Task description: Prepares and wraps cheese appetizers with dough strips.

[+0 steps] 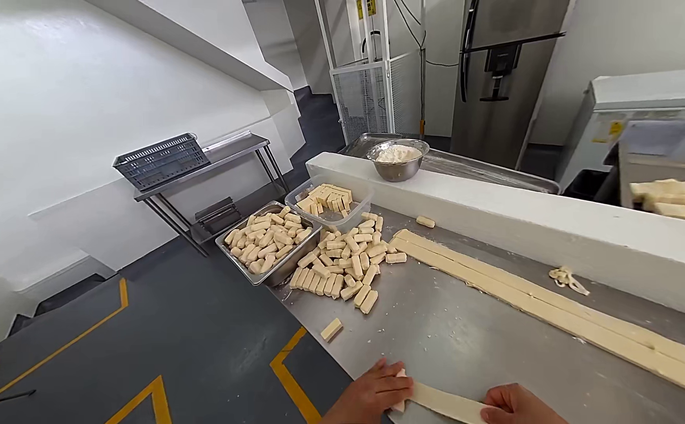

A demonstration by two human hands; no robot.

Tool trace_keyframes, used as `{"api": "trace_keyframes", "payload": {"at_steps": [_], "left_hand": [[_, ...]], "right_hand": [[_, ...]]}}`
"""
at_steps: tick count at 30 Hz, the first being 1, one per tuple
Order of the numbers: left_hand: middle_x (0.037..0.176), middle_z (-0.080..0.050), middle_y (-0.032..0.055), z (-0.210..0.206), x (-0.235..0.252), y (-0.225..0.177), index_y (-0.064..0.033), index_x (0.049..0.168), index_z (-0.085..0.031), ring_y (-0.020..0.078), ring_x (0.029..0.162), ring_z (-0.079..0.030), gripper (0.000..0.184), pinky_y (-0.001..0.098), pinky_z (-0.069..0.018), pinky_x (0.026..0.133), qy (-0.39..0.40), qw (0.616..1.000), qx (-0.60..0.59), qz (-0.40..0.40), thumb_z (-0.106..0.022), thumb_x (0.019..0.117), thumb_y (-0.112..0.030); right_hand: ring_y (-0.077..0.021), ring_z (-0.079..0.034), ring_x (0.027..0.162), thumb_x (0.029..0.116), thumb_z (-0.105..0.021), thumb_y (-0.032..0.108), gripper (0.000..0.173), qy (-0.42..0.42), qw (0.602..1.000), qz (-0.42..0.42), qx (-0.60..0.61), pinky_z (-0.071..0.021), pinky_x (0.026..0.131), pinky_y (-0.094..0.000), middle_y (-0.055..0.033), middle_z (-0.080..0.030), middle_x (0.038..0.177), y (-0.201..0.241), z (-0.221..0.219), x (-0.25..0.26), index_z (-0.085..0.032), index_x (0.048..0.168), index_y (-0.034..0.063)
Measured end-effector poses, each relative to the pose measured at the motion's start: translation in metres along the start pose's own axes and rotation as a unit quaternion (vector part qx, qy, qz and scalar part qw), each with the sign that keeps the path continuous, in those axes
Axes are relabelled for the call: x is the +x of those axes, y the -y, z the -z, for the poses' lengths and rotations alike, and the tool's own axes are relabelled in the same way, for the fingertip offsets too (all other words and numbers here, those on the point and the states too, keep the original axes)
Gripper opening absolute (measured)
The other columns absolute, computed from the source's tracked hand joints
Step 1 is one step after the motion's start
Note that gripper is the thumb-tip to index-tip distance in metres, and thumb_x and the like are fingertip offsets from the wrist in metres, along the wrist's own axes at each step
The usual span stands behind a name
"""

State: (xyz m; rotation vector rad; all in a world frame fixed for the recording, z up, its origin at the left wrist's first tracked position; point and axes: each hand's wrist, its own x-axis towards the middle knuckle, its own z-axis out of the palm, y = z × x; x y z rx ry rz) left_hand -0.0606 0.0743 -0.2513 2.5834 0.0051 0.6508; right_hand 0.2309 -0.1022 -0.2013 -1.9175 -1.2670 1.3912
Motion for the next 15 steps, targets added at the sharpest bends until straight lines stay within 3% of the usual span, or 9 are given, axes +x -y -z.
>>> {"api": "trace_keyframes", "payload": {"at_steps": [2, 4, 5, 6, 7, 9, 10, 13, 15], "left_hand": [[0.120, -0.074, 0.0059, -0.003, 0.018, -0.001, -0.0118, 0.121, -0.074, 0.0282, 0.127, -0.062, 0.042, 0.0565, -0.0412, 0.114, 0.032, 0.998, 0.041, -0.042, -0.061, 0.0894, 0.012], [0.104, -0.076, 0.0099, -0.006, 0.044, -0.019, -0.0075, 0.120, -0.075, 0.0279, 0.104, -0.071, 0.033, 0.0446, -0.0554, 0.096, 0.000, 0.999, 0.033, -0.021, -0.064, 0.0909, 0.005], [0.102, -0.076, 0.0143, -0.004, 0.058, -0.034, -0.0019, 0.119, -0.074, 0.0295, 0.098, -0.072, 0.028, 0.0414, -0.0573, 0.091, -0.031, 0.999, 0.009, 0.026, -0.065, 0.0923, -0.001], [0.102, -0.075, 0.0185, 0.000, 0.073, -0.049, 0.0026, 0.117, -0.073, 0.0311, 0.096, -0.072, 0.027, 0.0412, -0.0580, 0.089, -0.068, 0.993, -0.022, 0.089, -0.067, 0.0919, -0.005], [0.104, -0.073, 0.0217, 0.008, 0.086, -0.065, 0.0061, 0.115, -0.072, 0.0309, 0.095, -0.072, 0.028, 0.0413, -0.0588, 0.088, -0.105, 0.979, -0.068, 0.161, -0.070, 0.0911, -0.008], [0.104, -0.070, 0.0177, 0.022, 0.104, -0.088, 0.0084, 0.112, -0.071, 0.0195, 0.089, -0.072, 0.030, 0.0325, -0.0613, 0.082, -0.168, 0.925, -0.183, 0.288, -0.075, 0.0897, -0.011], [0.102, -0.070, 0.0128, 0.030, 0.110, -0.095, 0.0080, 0.112, -0.070, 0.0136, 0.087, -0.071, 0.029, 0.0288, -0.0606, 0.080, -0.189, 0.884, -0.257, 0.342, -0.075, 0.0893, -0.010], [0.096, -0.072, 0.0052, 0.054, 0.120, -0.109, 0.0051, 0.115, -0.062, 0.0108, 0.083, -0.071, 0.019, 0.0290, -0.0602, 0.079, -0.198, 0.726, -0.508, 0.420, -0.060, 0.0963, 0.002], [0.095, -0.073, 0.0051, 0.059, 0.118, -0.115, 0.0015, 0.116, -0.058, 0.0136, 0.084, -0.072, 0.017, 0.0313, -0.0606, 0.082, -0.164, 0.656, -0.611, 0.412, -0.049, 0.1015, 0.003]], "right_hand": [[-0.0343, -0.068, 0.087, 0.0962, -0.070, 0.029, 0.031, -0.039, 0.993, 0.018, -0.113, -0.0504, 0.081, -0.0573, -0.0189, -0.072, 0.090, 0.013, 0.000, 0.000, -0.073, 0.101, -0.0012], [-0.0452, -0.063, 0.115, 0.0863, -0.081, 0.037, 0.048, -0.097, 0.980, 0.084, -0.153, -0.0420, 0.098, -0.0697, -0.0225, -0.071, 0.117, 0.032, -0.005, -0.004, -0.073, 0.117, 0.0009], [-0.0460, -0.058, 0.124, 0.0811, -0.085, 0.039, 0.060, -0.116, 0.975, 0.135, -0.130, -0.0385, 0.101, -0.0711, -0.0222, -0.067, 0.129, 0.039, -0.007, -0.004, -0.071, 0.124, 0.0001], [-0.0424, -0.058, 0.126, 0.0791, -0.086, 0.038, 0.064, -0.117, 0.975, 0.170, -0.081, -0.0394, 0.104, -0.0679, -0.0209, -0.067, 0.131, 0.048, -0.008, -0.003, -0.069, 0.126, -0.0013], [-0.0345, -0.064, 0.118, 0.0803, -0.086, 0.034, 0.057, -0.106, 0.977, 0.183, -0.015, -0.0458, 0.103, -0.0589, -0.0181, -0.071, 0.121, 0.058, -0.008, -0.004, -0.070, 0.121, -0.0023], [-0.0096, -0.069, 0.080, 0.0874, -0.078, 0.028, 0.027, -0.061, 0.974, 0.186, 0.114, -0.0569, 0.077, -0.0317, -0.0004, -0.072, 0.086, 0.071, -0.004, -0.003, -0.070, 0.099, 0.0043], [-0.0046, -0.065, 0.066, 0.0920, -0.073, 0.023, 0.016, -0.036, 0.968, 0.187, 0.163, -0.0558, 0.065, -0.0250, 0.0046, -0.068, 0.073, 0.076, 0.000, -0.002, -0.069, 0.090, 0.0078], [-0.0001, -0.056, 0.053, 0.0978, -0.065, 0.019, 0.012, 0.028, 0.964, 0.189, 0.185, -0.0478, 0.052, -0.0186, 0.0096, -0.061, 0.064, 0.089, 0.021, -0.009, -0.066, 0.087, 0.0138], [0.0012, -0.049, 0.049, 0.0969, -0.066, 0.023, 0.014, 0.025, 0.975, 0.178, 0.130, -0.0404, 0.047, -0.0177, 0.0104, -0.055, 0.061, 0.095, 0.030, -0.016, -0.065, 0.085, 0.0147]]}}
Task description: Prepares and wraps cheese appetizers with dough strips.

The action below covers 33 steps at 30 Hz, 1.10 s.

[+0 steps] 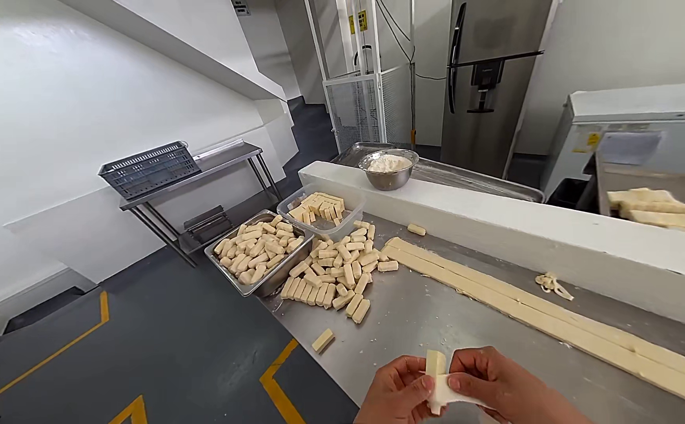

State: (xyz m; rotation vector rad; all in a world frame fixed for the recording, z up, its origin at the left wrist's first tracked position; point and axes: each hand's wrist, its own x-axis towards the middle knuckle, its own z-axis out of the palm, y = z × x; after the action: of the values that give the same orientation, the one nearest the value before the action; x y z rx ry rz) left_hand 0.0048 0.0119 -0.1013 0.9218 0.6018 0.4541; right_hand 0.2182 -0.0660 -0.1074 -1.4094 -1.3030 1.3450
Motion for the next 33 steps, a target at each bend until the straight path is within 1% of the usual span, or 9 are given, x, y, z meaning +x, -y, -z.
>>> {"api": "trace_keyframes", "payload": {"at_steps": [7, 11, 17, 21, 23, 26, 28, 31, 33], "left_hand": [[0.096, -0.075, 0.0006, -0.001, -0.006, 0.001, 0.0026, 0.112, -0.067, 0.0079, 0.084, -0.071, 0.022, 0.0280, -0.0596, 0.081, 0.057, 0.993, 0.100, -0.011, -0.066, 0.0902, 0.001], [0.106, -0.074, 0.0078, 0.001, -0.011, 0.004, 0.0093, 0.142, -0.046, 0.0171, 0.097, -0.072, 0.046, 0.0374, -0.0586, 0.092, 0.075, 0.994, 0.077, -0.025, -0.055, 0.0973, 0.002], [0.107, -0.064, 0.0040, -0.006, -0.012, 0.013, 0.0078, 0.107, -0.067, 0.0068, 0.096, -0.065, 0.019, 0.0271, -0.0560, 0.088, 0.069, 0.981, 0.164, -0.075, -0.067, 0.0905, 0.000], [0.105, -0.073, 0.0040, -0.007, -0.014, 0.008, 0.0059, 0.133, -0.054, 0.0127, 0.094, -0.071, 0.039, 0.0337, -0.0595, 0.086, 0.081, 0.991, 0.096, -0.056, -0.060, 0.0942, 0.004], [0.101, -0.072, 0.0037, -0.010, -0.016, 0.007, 0.0035, 0.123, -0.054, 0.0124, 0.091, -0.072, 0.029, 0.0327, -0.0598, 0.083, 0.061, 0.991, 0.106, -0.055, -0.060, 0.0947, 0.003], [0.110, -0.064, 0.0073, -0.013, -0.017, 0.006, 0.0095, 0.115, -0.063, 0.0096, 0.092, -0.066, 0.028, 0.0287, -0.0571, 0.085, 0.065, 0.982, 0.167, -0.055, -0.069, 0.0884, 0.001], [0.102, -0.067, 0.0049, -0.013, -0.018, 0.007, 0.0077, 0.109, -0.067, 0.0076, 0.088, -0.067, 0.025, 0.0273, -0.0580, 0.082, 0.064, 0.980, 0.179, -0.063, -0.072, 0.0857, 0.001], [0.105, -0.074, 0.0061, -0.011, -0.019, 0.004, 0.0089, 0.130, -0.058, 0.0136, 0.094, -0.072, 0.036, 0.0349, -0.0598, 0.088, 0.087, 0.987, 0.123, -0.065, -0.061, 0.0944, 0.004], [0.108, -0.074, 0.0061, -0.012, -0.021, 0.004, 0.0078, 0.132, -0.055, 0.0136, 0.097, -0.072, 0.034, 0.0348, -0.0588, 0.090, 0.095, 0.987, 0.116, -0.065, -0.056, 0.0975, 0.004]], "right_hand": [[0.0023, -0.039, 0.050, 0.0881, -0.077, 0.038, 0.036, -0.050, 0.989, 0.061, -0.125, -0.0298, 0.049, -0.0195, 0.0110, -0.044, 0.056, 0.010, -0.003, -0.004, -0.060, 0.070, 0.0124], [0.0041, -0.049, 0.054, 0.0905, -0.076, 0.033, 0.026, -0.022, 0.993, 0.066, -0.094, -0.0394, 0.051, -0.0158, 0.0112, -0.055, 0.061, 0.006, 0.007, -0.008, -0.067, 0.079, 0.0113], [0.0044, -0.037, 0.049, 0.0816, -0.083, 0.042, 0.043, -0.046, 0.990, 0.072, -0.108, -0.0280, 0.048, -0.0187, 0.0135, -0.043, 0.054, 0.008, -0.001, -0.013, -0.056, 0.063, 0.0138], [0.0066, -0.042, 0.052, 0.0857, -0.081, 0.032, 0.029, -0.021, 0.992, 0.110, -0.059, -0.0325, 0.049, -0.0148, 0.0142, -0.050, 0.059, 0.003, 0.008, -0.018, -0.064, 0.072, 0.0130], [0.0064, -0.044, 0.053, 0.0857, -0.081, 0.031, 0.025, -0.033, 0.992, 0.102, -0.062, -0.0344, 0.050, -0.0150, 0.0136, -0.053, 0.060, 0.000, 0.010, -0.018, -0.068, 0.076, 0.0121], [0.0061, -0.039, 0.051, 0.0813, -0.084, 0.035, 0.037, -0.060, 0.989, 0.104, -0.089, -0.0295, 0.049, -0.0166, 0.0139, -0.046, 0.057, 0.007, 0.000, -0.018, -0.059, 0.065, 0.0133], [0.0063, -0.036, 0.051, 0.0804, -0.085, 0.036, 0.042, -0.064, 0.987, 0.120, -0.090, -0.0264, 0.048, -0.0166, 0.0142, -0.043, 0.056, 0.011, -0.005, -0.020, -0.055, 0.062, 0.0138], [0.0076, -0.042, 0.053, 0.0830, -0.084, 0.032, 0.032, -0.051, 0.987, 0.139, -0.058, -0.0319, 0.049, -0.0139, 0.0144, -0.050, 0.059, 0.007, 0.003, -0.022, -0.062, 0.069, 0.0135], [0.0081, -0.045, 0.053, 0.0830, -0.084, 0.030, 0.027, -0.048, 0.988, 0.134, -0.056, -0.0341, 0.049, -0.0133, 0.0143, -0.054, 0.060, 0.004, 0.007, -0.022, -0.067, 0.073, 0.0124]]}}
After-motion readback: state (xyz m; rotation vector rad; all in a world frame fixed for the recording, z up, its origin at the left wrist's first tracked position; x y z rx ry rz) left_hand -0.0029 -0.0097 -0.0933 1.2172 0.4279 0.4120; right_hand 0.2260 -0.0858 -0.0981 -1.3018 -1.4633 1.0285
